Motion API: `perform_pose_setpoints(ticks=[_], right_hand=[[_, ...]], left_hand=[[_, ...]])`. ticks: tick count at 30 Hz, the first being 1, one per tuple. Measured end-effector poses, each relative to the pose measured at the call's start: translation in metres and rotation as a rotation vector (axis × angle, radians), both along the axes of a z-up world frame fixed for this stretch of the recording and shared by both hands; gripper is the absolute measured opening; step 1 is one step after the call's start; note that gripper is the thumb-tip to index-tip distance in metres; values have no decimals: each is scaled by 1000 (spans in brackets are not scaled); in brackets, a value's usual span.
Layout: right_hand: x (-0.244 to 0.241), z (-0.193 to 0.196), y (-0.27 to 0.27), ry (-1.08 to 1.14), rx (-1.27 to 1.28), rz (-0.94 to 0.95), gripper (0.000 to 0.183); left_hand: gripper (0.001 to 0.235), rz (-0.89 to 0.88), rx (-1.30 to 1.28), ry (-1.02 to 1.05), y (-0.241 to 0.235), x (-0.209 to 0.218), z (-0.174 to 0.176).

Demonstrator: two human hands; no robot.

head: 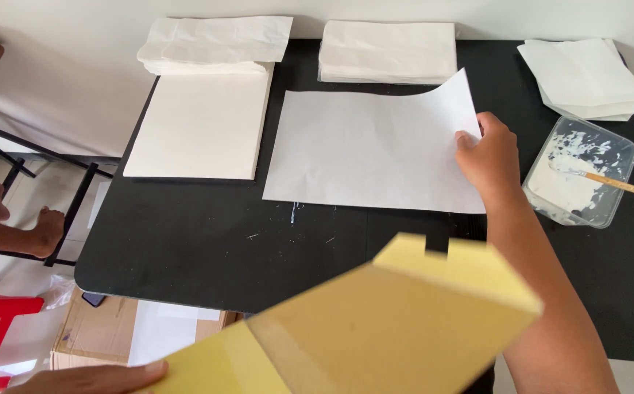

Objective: Folding a white paper sheet around a yellow cardboard template to form a bag structure.

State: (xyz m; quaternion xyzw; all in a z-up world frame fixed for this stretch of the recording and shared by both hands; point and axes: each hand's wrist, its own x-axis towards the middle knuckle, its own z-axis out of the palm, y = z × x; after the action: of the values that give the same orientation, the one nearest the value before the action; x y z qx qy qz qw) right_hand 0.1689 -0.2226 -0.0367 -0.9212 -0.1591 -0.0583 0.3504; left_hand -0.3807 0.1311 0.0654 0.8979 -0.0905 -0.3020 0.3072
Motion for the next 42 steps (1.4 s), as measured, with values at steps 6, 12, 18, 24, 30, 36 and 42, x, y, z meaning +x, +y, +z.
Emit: perform_pose_setpoints(ticks=[6,12,18,24,30,36,42], right_hand=[[-27,42,9,149,-20,-16,27],[-16,32,3,207,23,-49,26],[-4,11,1,-102,-66,6,69],[4,-9,12,-379,-69,359,50],[-6,6,15,-499,-149,405,56],[15,-23,12,-162,-250,450,43],[6,-17,9,-37,-324,368,52]], left_hand=[[54,420,144,-771,-101,55,44],[43,171,539,-1307,-180,160,-8],[53,171,535,-1204,-207,201,-90],[49,196,489,-1190,-217,207,-92],[43,279,504,-1287,-218,213,-76],[47,266,494,-1241,-217,219,-92],[74,264,346,-996,-223,212,-98]])
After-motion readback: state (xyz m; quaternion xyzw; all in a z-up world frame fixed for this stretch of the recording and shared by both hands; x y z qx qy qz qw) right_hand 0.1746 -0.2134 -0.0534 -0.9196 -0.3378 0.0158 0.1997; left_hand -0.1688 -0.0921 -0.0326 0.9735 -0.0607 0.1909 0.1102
